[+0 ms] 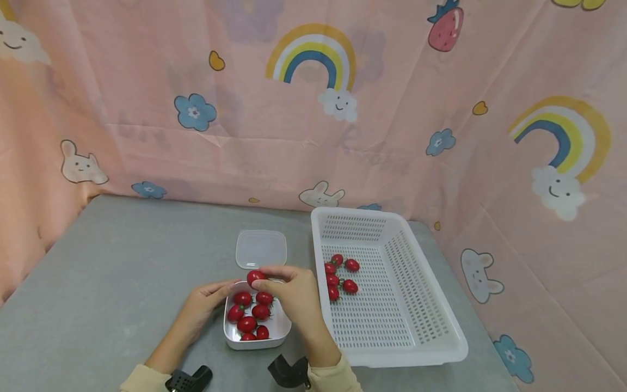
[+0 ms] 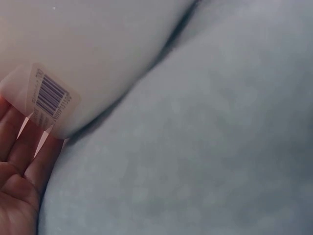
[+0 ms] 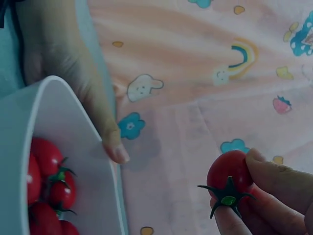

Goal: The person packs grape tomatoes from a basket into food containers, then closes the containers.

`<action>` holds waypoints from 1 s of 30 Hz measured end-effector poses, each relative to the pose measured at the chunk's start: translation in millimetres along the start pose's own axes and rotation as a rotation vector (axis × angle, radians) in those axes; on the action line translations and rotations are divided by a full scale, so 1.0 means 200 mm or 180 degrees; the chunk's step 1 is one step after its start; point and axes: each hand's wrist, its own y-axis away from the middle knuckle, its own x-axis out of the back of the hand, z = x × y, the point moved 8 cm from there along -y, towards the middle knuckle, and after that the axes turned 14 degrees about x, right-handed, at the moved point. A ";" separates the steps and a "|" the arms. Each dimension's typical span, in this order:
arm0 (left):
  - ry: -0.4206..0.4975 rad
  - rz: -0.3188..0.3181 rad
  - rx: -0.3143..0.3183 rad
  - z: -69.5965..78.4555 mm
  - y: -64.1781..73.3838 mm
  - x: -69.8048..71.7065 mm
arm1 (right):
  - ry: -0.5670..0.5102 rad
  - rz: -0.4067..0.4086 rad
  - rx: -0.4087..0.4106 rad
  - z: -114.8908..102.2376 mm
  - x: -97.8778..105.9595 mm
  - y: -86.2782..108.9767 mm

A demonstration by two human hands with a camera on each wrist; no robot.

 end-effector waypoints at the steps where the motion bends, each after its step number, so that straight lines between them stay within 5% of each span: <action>1: 0.0023 -0.0005 -0.0015 0.00 0.00 0.00 | -0.0002 0.0015 0.0003 0.01 -0.01 0.00; 30: -0.0035 -0.0003 -0.0028 0.01 0.00 0.00 | 0.0258 -0.0062 0.0040 0.26 -0.16 0.04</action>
